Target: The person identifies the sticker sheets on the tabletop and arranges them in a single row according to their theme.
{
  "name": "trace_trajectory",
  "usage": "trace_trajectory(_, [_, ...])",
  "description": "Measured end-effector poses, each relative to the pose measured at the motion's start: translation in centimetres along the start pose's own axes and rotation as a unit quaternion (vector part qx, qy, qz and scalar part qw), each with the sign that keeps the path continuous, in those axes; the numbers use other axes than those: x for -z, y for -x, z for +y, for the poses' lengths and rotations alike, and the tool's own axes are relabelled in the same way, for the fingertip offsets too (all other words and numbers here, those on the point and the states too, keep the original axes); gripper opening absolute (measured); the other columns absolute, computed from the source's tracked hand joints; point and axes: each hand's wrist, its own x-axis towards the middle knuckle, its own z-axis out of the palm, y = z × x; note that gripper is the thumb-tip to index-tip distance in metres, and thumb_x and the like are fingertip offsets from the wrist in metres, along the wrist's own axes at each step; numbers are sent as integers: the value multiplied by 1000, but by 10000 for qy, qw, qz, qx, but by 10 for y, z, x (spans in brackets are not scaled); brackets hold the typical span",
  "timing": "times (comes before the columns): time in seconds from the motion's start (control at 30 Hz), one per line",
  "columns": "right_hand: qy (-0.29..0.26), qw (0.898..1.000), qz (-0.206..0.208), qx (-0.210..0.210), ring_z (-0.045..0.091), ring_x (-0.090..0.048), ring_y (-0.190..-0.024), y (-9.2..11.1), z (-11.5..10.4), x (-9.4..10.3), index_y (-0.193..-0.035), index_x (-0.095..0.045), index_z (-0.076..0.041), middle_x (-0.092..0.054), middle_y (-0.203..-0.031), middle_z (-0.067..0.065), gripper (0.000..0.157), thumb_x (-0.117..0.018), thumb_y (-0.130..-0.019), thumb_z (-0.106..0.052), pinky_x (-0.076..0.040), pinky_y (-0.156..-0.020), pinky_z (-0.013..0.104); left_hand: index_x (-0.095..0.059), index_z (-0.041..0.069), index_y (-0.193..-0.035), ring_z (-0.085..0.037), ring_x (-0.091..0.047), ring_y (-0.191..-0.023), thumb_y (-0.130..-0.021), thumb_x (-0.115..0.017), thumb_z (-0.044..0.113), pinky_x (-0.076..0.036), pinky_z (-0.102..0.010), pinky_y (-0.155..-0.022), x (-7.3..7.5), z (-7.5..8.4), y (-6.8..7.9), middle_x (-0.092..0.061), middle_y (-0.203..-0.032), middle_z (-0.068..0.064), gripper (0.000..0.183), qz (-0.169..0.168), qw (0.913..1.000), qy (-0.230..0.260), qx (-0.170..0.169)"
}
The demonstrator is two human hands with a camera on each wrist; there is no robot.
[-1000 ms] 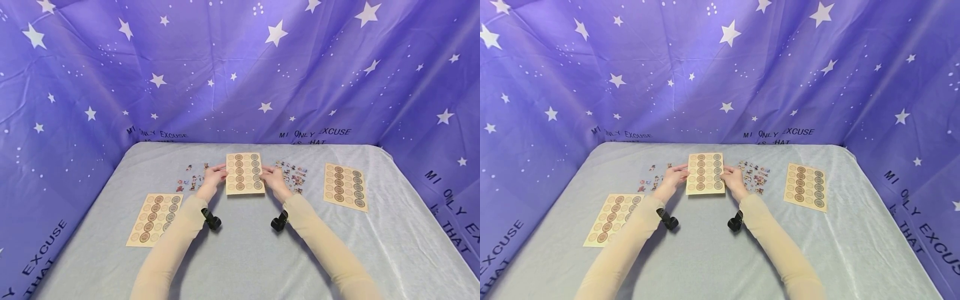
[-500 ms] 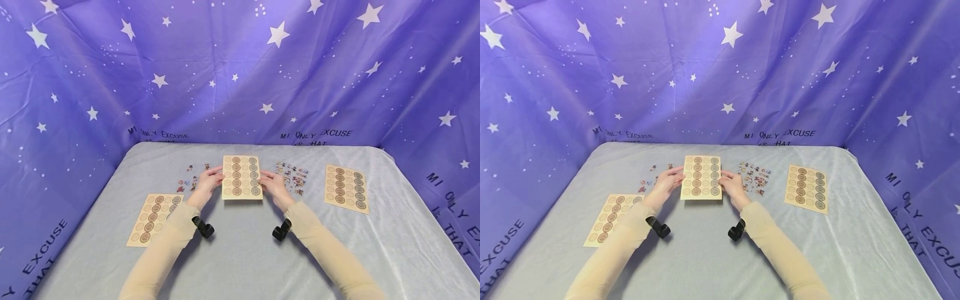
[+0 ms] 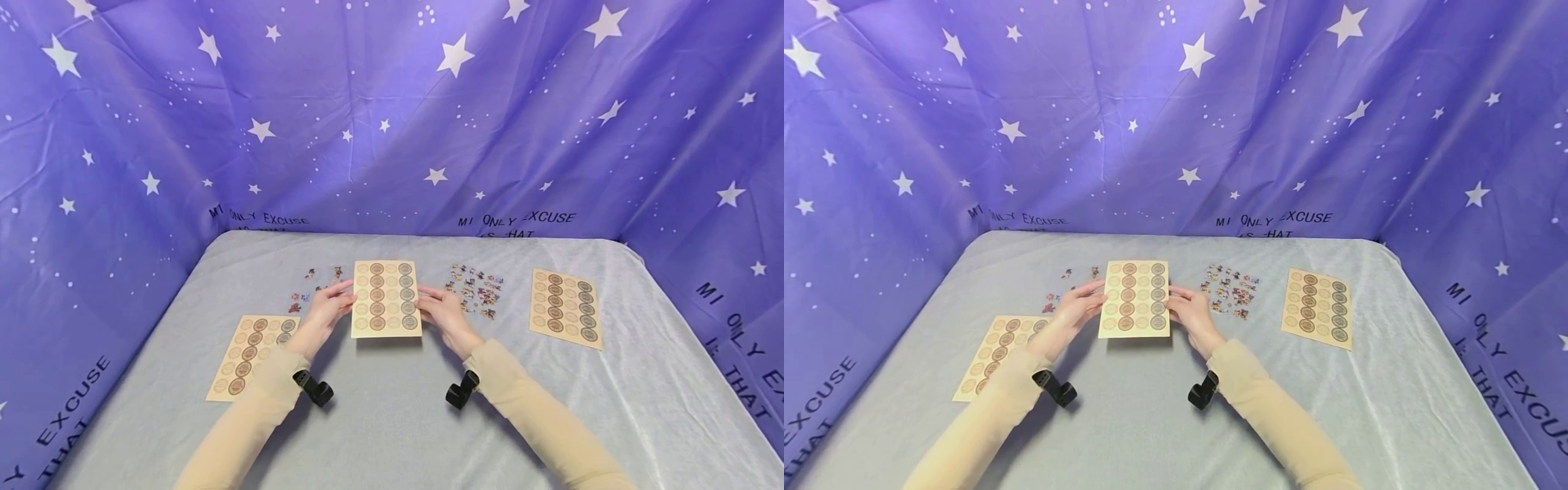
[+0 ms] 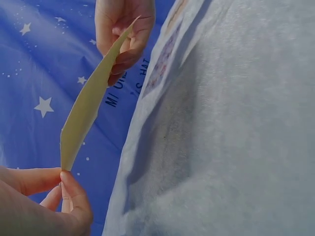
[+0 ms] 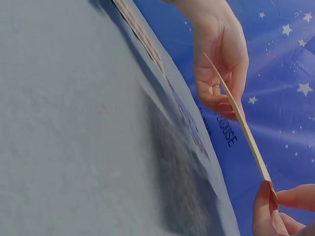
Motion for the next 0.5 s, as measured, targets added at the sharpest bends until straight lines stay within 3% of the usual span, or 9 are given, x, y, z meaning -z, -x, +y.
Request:
trace_trajectory(0.07, [-161,9997,-170,98,15,-64,-75,1,4,0,-117,-54,3,-65,-97,17,41,-59,-76,5,-53,-69,27,-48,-3,-123,-6,-56,-65,-80,-53,-11,-49,-17,-62,4,-1,3,-59,-78,-1,45,-18,10000,21,36])
trace_trajectory(0.27, [-196,9998,-78,-52,14,-63,-72,19,-1,-13,-117,-52,7,-63,-98,20,42,-57,-75,8,-53,-70,29,-46,-5,-125,-6,-57,-65,-80,-52,-12,-49,-17,-61,16,-5,11,-60,-72,2,46,-71,9999,72,86])
trace_trajectory(0.5, [-584,9970,-514,26,14,-64,-77,17,25,-14,-118,-53,5,-66,-92,12,44,-62,-74,2,-53,-70,27,-42,-7,-127,-7,-59,-69,-81,-52,-10,-50,-18,-66,31,-6,23,-62,-75,2,47,-229,9996,120,60])
